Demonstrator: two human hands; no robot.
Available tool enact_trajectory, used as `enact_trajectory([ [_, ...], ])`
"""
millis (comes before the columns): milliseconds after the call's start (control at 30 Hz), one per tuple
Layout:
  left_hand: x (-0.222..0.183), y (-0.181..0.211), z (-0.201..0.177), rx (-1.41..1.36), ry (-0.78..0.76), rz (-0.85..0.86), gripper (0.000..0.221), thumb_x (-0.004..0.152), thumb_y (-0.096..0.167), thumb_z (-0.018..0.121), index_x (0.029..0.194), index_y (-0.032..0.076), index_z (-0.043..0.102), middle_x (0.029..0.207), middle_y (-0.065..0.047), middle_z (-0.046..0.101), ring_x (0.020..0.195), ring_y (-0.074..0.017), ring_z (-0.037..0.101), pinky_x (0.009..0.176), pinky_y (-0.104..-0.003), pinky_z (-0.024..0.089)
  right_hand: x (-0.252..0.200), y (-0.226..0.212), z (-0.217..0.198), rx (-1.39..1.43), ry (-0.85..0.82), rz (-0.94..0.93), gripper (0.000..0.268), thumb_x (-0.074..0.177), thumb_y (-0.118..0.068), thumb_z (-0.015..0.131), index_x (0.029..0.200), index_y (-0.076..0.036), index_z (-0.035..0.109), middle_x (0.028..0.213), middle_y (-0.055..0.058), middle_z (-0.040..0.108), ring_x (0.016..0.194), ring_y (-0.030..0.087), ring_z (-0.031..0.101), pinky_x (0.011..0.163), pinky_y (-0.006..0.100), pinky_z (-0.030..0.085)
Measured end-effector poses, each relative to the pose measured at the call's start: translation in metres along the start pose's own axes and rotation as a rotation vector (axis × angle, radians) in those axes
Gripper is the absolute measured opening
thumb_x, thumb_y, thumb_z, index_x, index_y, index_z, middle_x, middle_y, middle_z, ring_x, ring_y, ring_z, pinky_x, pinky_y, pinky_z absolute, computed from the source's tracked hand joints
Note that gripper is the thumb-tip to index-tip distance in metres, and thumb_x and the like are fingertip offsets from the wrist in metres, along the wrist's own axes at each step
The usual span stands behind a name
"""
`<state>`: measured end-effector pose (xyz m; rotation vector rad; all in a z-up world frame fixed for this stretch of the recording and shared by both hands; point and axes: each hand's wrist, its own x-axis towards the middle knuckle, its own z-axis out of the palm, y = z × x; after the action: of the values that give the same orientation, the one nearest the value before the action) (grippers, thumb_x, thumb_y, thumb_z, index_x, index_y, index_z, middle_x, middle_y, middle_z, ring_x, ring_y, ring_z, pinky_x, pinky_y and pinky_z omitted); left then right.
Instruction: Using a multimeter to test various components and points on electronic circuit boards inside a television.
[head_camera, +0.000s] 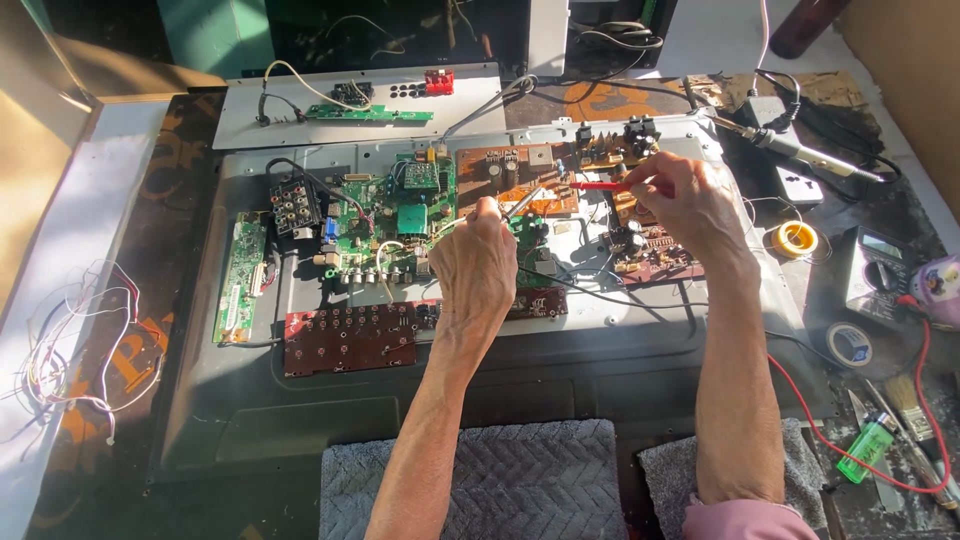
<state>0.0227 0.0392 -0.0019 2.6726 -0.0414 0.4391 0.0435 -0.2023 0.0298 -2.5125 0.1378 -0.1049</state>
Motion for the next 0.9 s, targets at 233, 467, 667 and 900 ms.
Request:
enact_trajectory([
  [233,0.003,-0.002,0.008,0.001,-0.009,0.035,0.013,0.094,0.012,0.064,0.105,0.008,0.065,0.065,-0.01,0.071,0.056,-0.0195,0.071,0.059,-0.029,0.056,-0.006,-0.013,-0.002,-0.108,-0.019,-0.071,0.016,0.097,-0.024,0.068,0.11,-0.019,0.076,0.086,0.007,0.079,0.094,0.029,0.073,0.093,0.045,0.053],
  [467,0.002,0.0,0.009,-0.003,0.006,0.087,0.016,0.092,0.01,0.061,0.107,0.007,0.064,0.06,-0.01,0.069,0.054,-0.0217,0.071,0.057,-0.03,0.056,0.0,-0.004,0.003,-0.145,-0.026,-0.076,0.016,0.098,-0.025,0.066,0.11,-0.018,0.075,0.085,0.007,0.08,0.095,0.029,0.075,0.092,0.045,0.054],
  [667,0.002,-0.004,0.029,-0.007,-0.01,0.054,0.013,0.092,0.01,0.058,0.104,0.009,0.063,0.062,-0.01,0.07,0.056,-0.0222,0.072,0.059,-0.032,0.057,-0.008,-0.012,-0.001,-0.123,-0.019,-0.063,0.016,0.097,-0.028,0.067,0.109,-0.021,0.074,0.086,0.004,0.08,0.096,0.028,0.075,0.092,0.046,0.054],
  [900,0.002,-0.003,0.027,-0.038,-0.039,0.056,0.014,0.091,0.009,0.059,0.104,0.007,0.063,0.064,-0.012,0.071,0.06,-0.026,0.074,0.061,-0.034,0.057,-0.001,-0.003,0.006,-0.14,-0.027,-0.069,0.017,0.097,-0.026,0.068,0.11,-0.018,0.075,0.088,0.007,0.08,0.096,0.029,0.075,0.092,0.046,0.054],
])
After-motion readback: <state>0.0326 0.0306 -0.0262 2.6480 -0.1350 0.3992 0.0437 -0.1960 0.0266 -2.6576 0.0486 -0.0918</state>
